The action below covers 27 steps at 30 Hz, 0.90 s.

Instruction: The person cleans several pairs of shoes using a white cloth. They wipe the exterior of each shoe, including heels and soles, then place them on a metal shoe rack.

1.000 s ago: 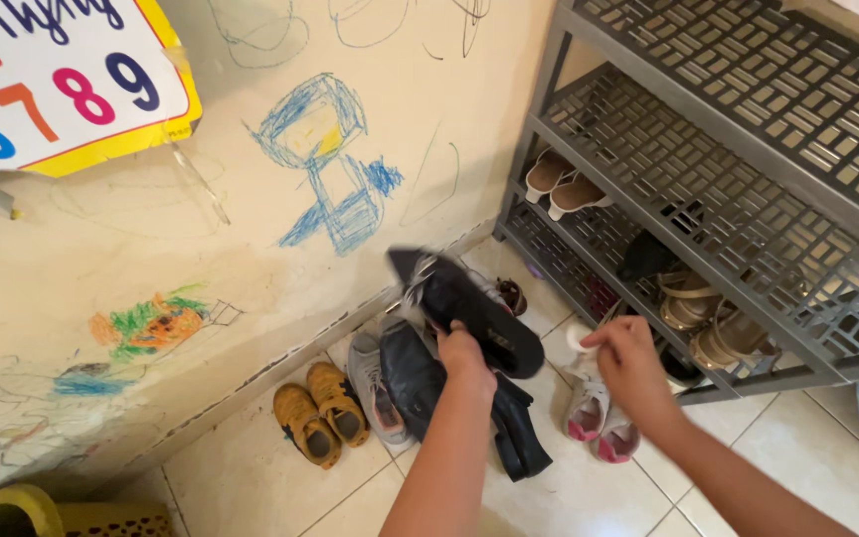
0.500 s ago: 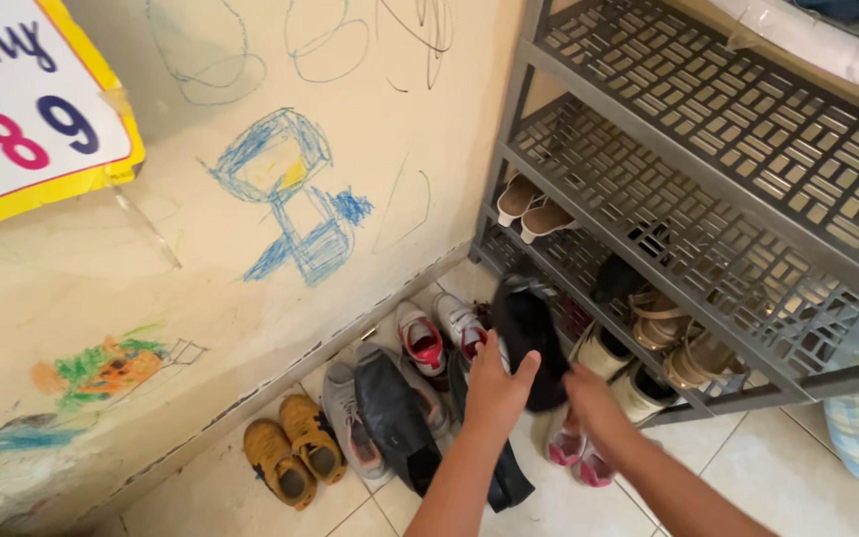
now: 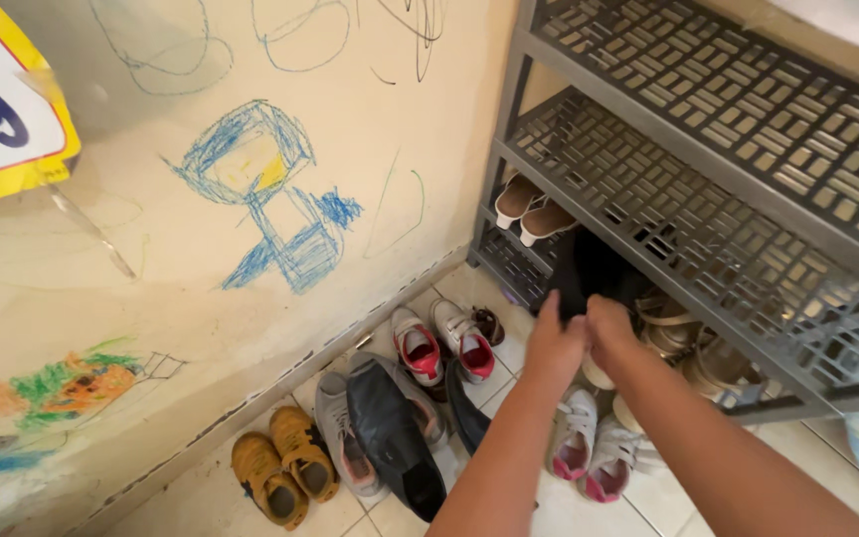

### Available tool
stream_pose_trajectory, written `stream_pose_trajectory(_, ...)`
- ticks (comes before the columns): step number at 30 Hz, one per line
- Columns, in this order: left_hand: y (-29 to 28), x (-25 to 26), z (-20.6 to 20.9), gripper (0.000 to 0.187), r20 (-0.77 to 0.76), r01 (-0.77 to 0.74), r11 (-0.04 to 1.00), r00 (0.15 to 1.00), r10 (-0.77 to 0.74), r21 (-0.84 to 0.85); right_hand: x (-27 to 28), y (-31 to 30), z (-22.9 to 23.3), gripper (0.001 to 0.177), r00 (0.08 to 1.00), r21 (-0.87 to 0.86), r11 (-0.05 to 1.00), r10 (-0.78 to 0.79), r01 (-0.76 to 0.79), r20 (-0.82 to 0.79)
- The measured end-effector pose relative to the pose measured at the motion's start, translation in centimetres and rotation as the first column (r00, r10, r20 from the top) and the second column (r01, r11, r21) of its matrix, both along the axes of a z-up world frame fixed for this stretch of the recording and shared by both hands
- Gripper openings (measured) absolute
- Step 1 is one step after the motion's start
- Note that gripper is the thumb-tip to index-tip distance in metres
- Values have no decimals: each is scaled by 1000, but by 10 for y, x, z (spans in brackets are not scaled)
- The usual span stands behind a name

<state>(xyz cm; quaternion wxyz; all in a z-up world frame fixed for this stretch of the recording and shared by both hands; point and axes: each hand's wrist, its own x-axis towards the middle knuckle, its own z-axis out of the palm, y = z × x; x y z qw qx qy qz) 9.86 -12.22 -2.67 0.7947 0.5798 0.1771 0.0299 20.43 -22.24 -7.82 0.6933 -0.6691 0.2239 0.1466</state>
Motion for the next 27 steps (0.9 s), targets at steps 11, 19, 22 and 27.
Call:
stream_pose_trajectory(11, -17, 115, -123, 75, 29, -53, 997, 998, 52, 49, 27, 6, 3, 44, 907, -320, 934, 268, -161, 325)
stream_pose_trajectory(19, -9, 119, -123, 84, 226, 82, 715, 968, 109, -694, 31, 9, 14, 44, 747, -689, 722, 494, -67, 445)
stream_pose_trajectory(22, -15, 94, -98, 76, 60, 25, 795, 998, 15, -606, 39, 15, 1, 43, 661, -749, 660, 533, 66, 528)
stream_pose_trajectory(27, -11, 78, -94, 73, -15, 16, 840, 999, -28, -543, 81, 5, -27, 44, 488, -777, 580, 619, 244, 616)
